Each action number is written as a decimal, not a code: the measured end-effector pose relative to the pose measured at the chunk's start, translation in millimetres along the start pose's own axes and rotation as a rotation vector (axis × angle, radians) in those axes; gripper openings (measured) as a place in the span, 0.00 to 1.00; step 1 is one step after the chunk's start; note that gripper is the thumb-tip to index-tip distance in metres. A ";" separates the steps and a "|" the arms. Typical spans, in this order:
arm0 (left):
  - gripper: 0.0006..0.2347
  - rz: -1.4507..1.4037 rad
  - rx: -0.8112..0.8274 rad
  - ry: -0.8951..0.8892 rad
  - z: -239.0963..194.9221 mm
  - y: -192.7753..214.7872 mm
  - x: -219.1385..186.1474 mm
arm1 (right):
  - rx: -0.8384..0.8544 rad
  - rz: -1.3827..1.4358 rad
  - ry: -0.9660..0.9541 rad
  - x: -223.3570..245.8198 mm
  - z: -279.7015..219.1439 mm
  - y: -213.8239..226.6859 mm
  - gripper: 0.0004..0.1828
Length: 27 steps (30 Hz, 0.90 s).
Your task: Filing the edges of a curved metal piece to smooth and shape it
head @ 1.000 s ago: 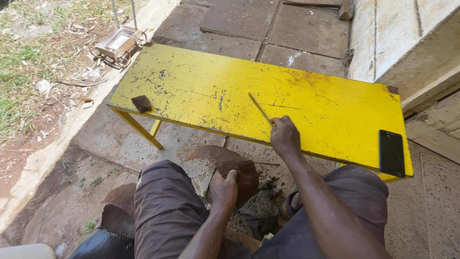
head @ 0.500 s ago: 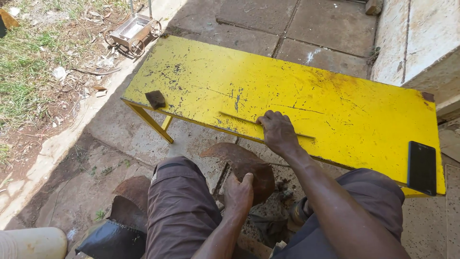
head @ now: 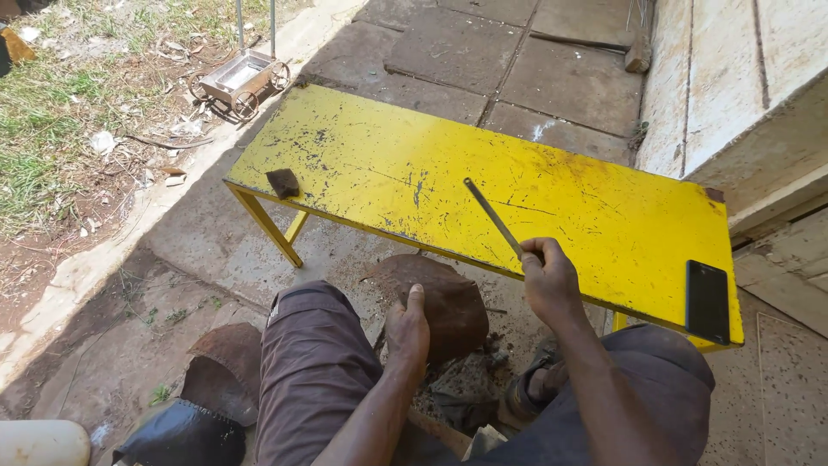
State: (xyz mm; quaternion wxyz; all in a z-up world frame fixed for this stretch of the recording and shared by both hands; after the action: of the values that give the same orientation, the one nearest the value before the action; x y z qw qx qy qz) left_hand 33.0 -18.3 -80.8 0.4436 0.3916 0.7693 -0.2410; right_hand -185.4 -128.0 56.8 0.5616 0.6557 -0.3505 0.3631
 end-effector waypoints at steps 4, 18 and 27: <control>0.29 -0.031 -0.056 0.007 -26.8 -5.1 -36.5 | -0.041 0.215 -0.210 -21.1 -29.3 1.8 0.15; 0.20 -0.260 0.182 -0.116 -83.0 -10.0 -84.4 | 0.118 0.229 -0.220 -34.3 -46.7 -15.1 0.24; 0.13 -0.384 0.400 -0.133 -85.2 -0.4 -74.3 | 0.161 0.367 -0.362 -31.3 -55.3 -6.0 0.27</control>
State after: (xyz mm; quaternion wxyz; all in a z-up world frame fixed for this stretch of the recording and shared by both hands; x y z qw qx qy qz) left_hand 12.8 13.8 25.7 0.3531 0.3018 0.7357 -0.4929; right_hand -200.1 -70.8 32.5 0.3604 0.6780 -0.5283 0.3624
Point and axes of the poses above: each hand's wrist, its own z-axis towards the middle knuckle, its own y-axis out of the back of the hand, x = y × z, the point moved 2 cm from there along z, towards the middle knuckle, and after that the axes turned 2 degrees about -y, right-handed, at the moved point
